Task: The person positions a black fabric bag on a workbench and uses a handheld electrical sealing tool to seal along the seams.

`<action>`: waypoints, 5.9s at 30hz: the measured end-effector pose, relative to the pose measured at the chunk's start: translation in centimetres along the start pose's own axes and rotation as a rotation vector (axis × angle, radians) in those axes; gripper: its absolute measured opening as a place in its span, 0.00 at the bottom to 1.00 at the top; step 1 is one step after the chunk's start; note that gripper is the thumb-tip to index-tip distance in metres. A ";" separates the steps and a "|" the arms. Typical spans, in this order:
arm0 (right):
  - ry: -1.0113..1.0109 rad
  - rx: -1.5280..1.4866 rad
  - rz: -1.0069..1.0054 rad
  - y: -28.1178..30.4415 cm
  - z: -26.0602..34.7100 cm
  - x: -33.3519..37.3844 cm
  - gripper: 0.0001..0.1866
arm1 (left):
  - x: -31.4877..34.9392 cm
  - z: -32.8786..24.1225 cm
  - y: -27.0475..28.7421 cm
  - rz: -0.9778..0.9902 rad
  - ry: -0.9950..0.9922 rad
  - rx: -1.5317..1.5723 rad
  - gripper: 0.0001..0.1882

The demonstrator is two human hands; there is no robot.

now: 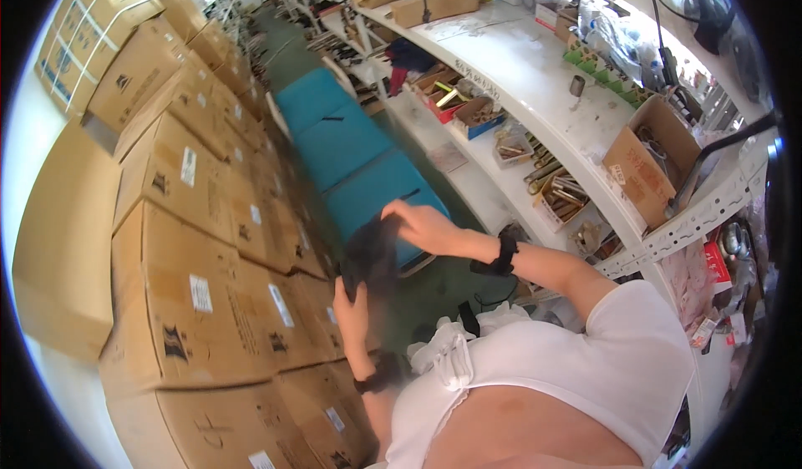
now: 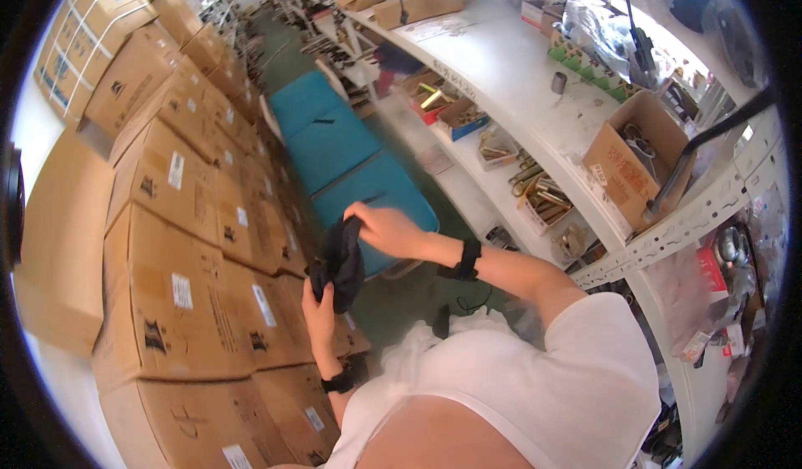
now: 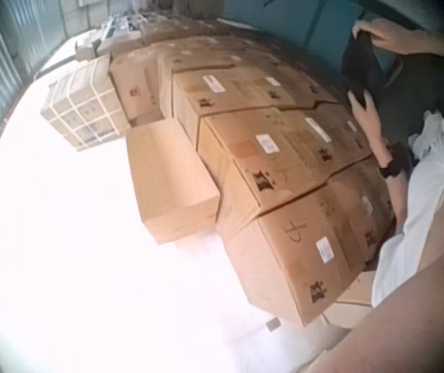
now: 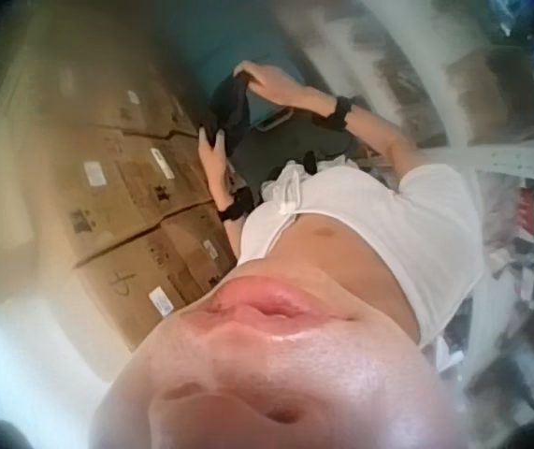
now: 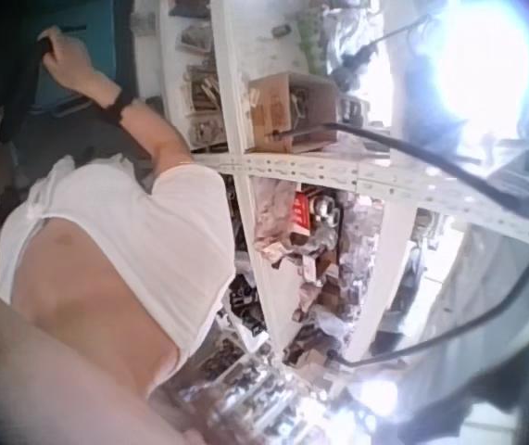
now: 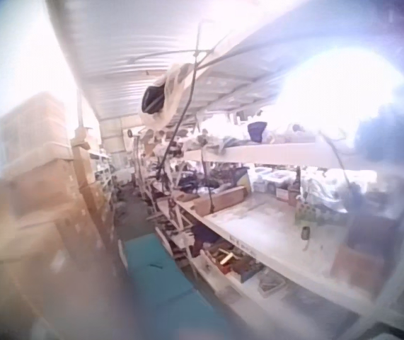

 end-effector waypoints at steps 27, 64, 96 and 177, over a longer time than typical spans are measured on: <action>-0.915 1.161 -0.402 24.9 -13.4 -9.3 0.35 | -27.6 -14.0 -39.7 0.690 -1.093 -0.134 0.10; -0.658 1.104 -0.744 22.6 -12.6 -7.7 0.36 | -28.3 -13.8 -35.8 0.385 -1.037 0.266 0.11; -0.806 1.124 -0.979 22.4 -13.8 -13.1 0.38 | -35.1 -10.6 -39.4 0.622 -1.362 0.611 0.13; -1.096 0.829 -0.435 32.5 -22.9 -15.8 0.33 | -34.6 -13.4 -45.0 0.643 -1.608 -0.622 0.14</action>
Point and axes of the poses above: each hand's wrist, its own x-axis away from the middle knuckle, its own y-axis out of the back of the hand, z = x × y, the point moved 7 cm from there along -x, towards the middle knuckle, and after that the axes turned 11 degrees about -y, right-handed, at the moved point
